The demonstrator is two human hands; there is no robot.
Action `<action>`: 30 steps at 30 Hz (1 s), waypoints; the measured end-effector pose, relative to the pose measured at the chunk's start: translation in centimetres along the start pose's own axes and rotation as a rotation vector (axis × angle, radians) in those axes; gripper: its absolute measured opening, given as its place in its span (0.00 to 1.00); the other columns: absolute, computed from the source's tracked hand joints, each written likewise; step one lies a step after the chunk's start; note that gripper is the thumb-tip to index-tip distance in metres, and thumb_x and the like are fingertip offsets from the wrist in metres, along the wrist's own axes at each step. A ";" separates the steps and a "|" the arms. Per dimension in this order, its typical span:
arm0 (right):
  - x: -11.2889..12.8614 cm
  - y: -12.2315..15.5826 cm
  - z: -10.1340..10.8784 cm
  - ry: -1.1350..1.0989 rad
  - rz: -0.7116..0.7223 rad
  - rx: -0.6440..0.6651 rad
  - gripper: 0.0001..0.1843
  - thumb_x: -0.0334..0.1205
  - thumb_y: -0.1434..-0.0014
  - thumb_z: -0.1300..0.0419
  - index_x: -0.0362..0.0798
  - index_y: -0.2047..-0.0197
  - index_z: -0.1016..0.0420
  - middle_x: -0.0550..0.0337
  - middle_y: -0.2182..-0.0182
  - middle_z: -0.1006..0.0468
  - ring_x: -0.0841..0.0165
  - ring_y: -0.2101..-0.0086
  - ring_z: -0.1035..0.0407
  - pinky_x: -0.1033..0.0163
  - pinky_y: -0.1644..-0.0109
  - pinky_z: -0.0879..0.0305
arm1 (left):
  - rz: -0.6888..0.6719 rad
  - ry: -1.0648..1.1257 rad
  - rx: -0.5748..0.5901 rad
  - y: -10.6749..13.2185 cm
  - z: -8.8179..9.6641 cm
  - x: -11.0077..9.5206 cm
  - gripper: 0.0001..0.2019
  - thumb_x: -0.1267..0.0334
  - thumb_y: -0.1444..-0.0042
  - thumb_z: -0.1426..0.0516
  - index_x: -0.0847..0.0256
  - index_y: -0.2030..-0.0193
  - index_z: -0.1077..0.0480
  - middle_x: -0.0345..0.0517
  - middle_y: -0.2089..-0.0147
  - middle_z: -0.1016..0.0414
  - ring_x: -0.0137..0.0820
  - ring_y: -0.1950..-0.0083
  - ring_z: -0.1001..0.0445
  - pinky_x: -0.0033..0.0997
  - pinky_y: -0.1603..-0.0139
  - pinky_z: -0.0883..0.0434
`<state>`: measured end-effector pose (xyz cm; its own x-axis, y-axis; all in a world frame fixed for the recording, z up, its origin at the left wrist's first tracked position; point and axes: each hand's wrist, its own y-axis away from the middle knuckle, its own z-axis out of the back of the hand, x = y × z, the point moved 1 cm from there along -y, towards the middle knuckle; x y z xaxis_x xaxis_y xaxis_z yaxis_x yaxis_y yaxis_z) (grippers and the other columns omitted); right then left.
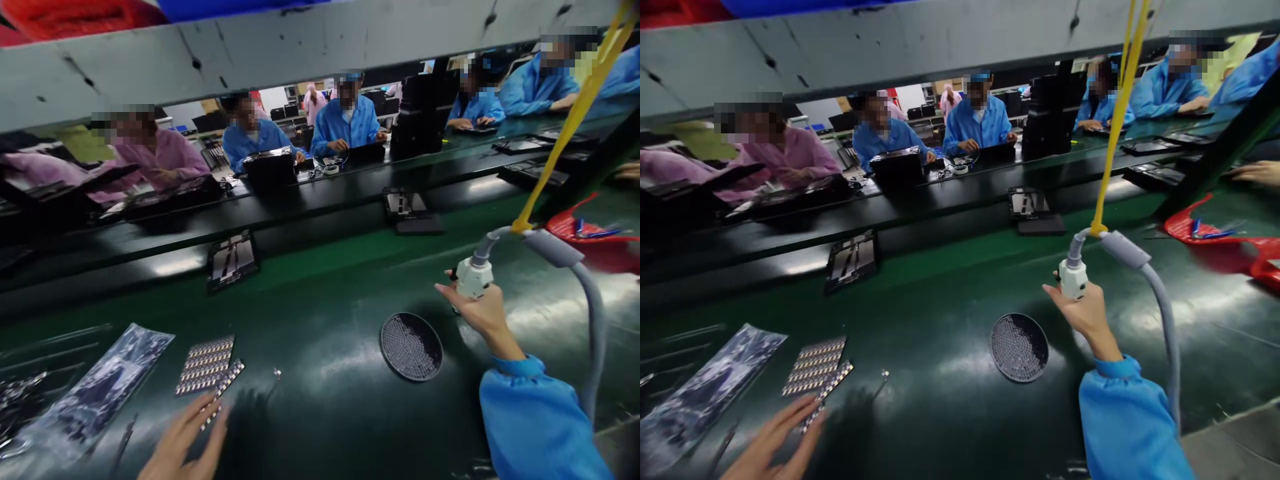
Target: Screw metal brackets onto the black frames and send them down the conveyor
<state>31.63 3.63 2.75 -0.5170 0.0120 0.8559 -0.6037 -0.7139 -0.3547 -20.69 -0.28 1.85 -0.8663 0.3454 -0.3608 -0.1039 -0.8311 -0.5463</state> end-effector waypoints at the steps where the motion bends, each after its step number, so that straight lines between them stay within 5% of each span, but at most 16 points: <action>1: -0.1 -0.1 -0.2 -0.019 0.009 0.012 0.17 0.51 0.59 0.31 0.47 0.71 0.25 0.56 0.76 0.23 0.61 0.74 0.27 0.56 0.66 0.28 | -0.059 0.024 0.038 -1.0 -1.3 -1.9 0.10 0.54 0.42 0.43 0.53 0.59 0.24 0.44 0.52 0.22 0.38 0.55 0.21 0.31 0.67 0.22; 6: 0.1 0.0 -1.0 -0.208 0.037 0.116 0.19 0.47 0.52 0.34 0.46 0.60 0.26 0.54 0.70 0.19 0.61 0.70 0.24 0.58 0.63 0.26 | -0.265 0.115 0.214 -6.0 -8.7 -10.3 0.10 0.57 0.40 0.44 0.55 0.57 0.23 0.47 0.52 0.21 0.39 0.49 0.23 0.41 0.50 0.23; 10: 0.1 0.7 -1.7 -0.099 0.102 0.117 0.14 0.47 0.48 0.37 0.46 0.62 0.26 0.62 0.80 0.23 0.64 0.79 0.27 0.62 0.74 0.30 | -0.346 0.148 0.369 -11.5 -14.5 -14.8 0.10 0.62 0.41 0.44 0.59 0.56 0.23 0.50 0.50 0.22 0.38 0.47 0.24 0.41 0.45 0.25; 16: -0.2 1.8 -3.2 -0.042 0.307 0.116 0.16 0.40 0.46 0.43 0.46 0.54 0.28 0.55 0.68 0.18 0.62 0.73 0.23 0.61 0.70 0.28 | -0.479 -0.128 0.637 -20.9 -21.3 -21.5 0.21 0.72 0.49 0.42 0.62 0.47 0.28 0.54 0.39 0.31 0.43 0.37 0.33 0.43 0.37 0.34; 21: 0.3 2.0 -3.4 -0.049 0.347 0.059 0.21 0.37 0.50 0.44 0.44 0.51 0.31 0.56 0.71 0.19 0.62 0.76 0.24 0.62 0.73 0.29 | -0.613 -0.302 0.682 -25.4 -26.7 -27.3 0.28 0.75 0.52 0.42 0.66 0.41 0.33 0.59 0.34 0.38 0.45 0.34 0.38 0.41 0.35 0.37; 25: 0.7 1.9 -3.5 -0.029 0.371 -0.017 0.25 0.34 0.54 0.48 0.44 0.50 0.33 0.55 0.71 0.19 0.60 0.75 0.24 0.60 0.73 0.28 | -0.679 -0.353 0.658 -27.6 -30.8 -30.3 0.26 0.81 0.51 0.46 0.68 0.43 0.33 0.62 0.35 0.38 0.44 0.34 0.38 0.41 0.36 0.37; 30: 0.9 1.6 -3.8 -0.027 0.414 -0.004 0.26 0.33 0.56 0.47 0.43 0.51 0.35 0.56 0.74 0.21 0.60 0.78 0.25 0.60 0.76 0.30 | -0.681 -0.381 0.647 -29.2 -34.0 -30.8 0.28 0.84 0.50 0.49 0.70 0.40 0.37 0.64 0.36 0.36 0.44 0.36 0.35 0.38 0.41 0.33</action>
<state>27.84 5.14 1.54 -0.7008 -0.2941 0.6499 -0.3500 -0.6521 -0.6725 25.68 28.19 3.25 -0.6109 0.7656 0.2018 -0.7805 -0.6251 0.0089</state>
